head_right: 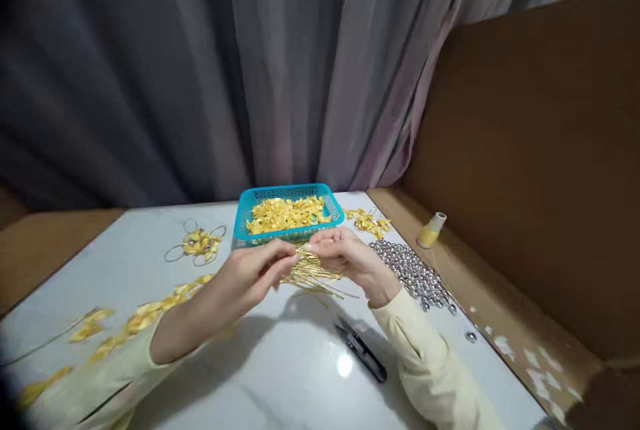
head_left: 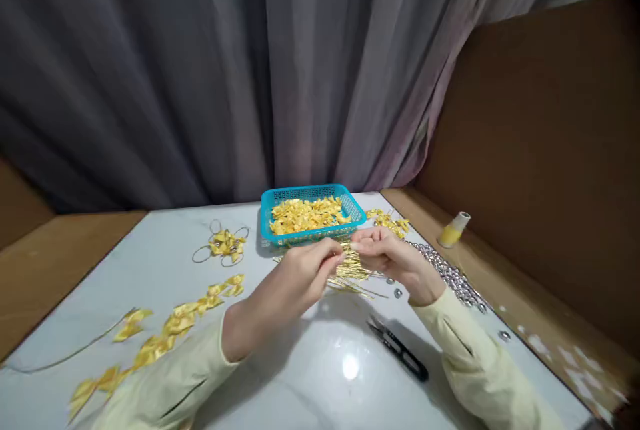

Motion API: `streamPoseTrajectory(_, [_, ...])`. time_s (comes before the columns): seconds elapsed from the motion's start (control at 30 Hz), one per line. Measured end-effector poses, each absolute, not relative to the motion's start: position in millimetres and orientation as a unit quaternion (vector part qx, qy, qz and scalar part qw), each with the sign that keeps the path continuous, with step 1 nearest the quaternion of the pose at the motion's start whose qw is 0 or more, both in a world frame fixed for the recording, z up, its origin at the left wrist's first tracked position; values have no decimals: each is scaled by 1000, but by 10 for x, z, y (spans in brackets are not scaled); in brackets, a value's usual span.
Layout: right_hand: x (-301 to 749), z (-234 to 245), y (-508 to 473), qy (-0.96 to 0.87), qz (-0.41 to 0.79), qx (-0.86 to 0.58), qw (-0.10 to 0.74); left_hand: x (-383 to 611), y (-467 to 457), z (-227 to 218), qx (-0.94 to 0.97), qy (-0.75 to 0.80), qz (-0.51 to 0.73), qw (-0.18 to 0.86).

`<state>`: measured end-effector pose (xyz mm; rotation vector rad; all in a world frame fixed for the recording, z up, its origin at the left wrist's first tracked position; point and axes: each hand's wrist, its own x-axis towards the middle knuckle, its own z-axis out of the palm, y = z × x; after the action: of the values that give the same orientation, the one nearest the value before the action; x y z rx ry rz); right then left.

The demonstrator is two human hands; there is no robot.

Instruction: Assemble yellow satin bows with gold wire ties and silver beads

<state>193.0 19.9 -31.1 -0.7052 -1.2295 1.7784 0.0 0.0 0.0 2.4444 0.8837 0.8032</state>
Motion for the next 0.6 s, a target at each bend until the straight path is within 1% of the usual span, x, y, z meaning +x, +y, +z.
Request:
streamPoseTrajectory(0.13, [1922,-287,160,-499,696,-299,421,-11,6,23,873,321,271,248])
streamPoseTrajectory(0.47, [1901,-136,31,-547,632,-356,417,-21,-14,202,816,336,216,417])
streamPoseTrajectory(0.6, [1922,-116,1,-569,605,-369,416,-24,-22,230,798,337,203,456])
